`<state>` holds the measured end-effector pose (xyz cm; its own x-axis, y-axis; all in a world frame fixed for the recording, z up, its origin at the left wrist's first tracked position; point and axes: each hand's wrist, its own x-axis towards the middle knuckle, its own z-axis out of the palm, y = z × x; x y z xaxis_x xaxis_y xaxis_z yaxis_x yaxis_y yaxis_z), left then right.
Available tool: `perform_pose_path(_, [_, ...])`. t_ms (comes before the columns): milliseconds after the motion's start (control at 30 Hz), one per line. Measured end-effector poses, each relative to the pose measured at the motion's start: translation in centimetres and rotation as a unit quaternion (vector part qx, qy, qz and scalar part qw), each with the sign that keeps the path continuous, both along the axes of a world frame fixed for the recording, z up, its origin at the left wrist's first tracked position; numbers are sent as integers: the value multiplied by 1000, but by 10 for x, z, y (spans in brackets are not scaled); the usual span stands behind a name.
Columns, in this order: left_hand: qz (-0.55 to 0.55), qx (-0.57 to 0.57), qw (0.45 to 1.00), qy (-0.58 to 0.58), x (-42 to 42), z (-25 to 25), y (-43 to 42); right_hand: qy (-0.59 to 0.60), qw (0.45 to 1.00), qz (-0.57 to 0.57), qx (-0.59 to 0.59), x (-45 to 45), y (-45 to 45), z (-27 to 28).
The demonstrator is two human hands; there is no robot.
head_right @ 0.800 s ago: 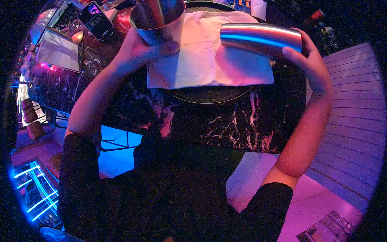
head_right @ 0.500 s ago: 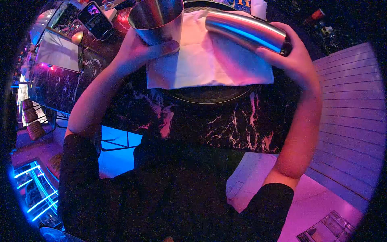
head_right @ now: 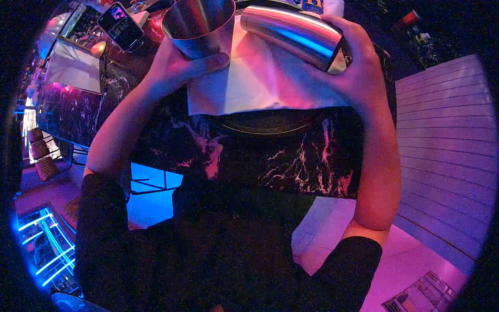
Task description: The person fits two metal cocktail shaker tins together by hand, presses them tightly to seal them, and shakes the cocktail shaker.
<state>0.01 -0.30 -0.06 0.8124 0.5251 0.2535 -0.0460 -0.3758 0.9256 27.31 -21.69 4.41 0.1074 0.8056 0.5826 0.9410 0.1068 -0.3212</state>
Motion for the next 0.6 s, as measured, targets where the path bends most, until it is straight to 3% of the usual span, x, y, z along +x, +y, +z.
perform_pose_path(233, [0,29,1000,-4,-2,-3,5,0,1000,22,21,-11,2,4])
perform_pose_path(500, [-7,34,999,-24,1,0,1,81,996,23,-13,-10,2,-4])
perform_pose_path(600, [-9,0,999,-33,-1,-3,1,10,999,22,23,1,2,0])
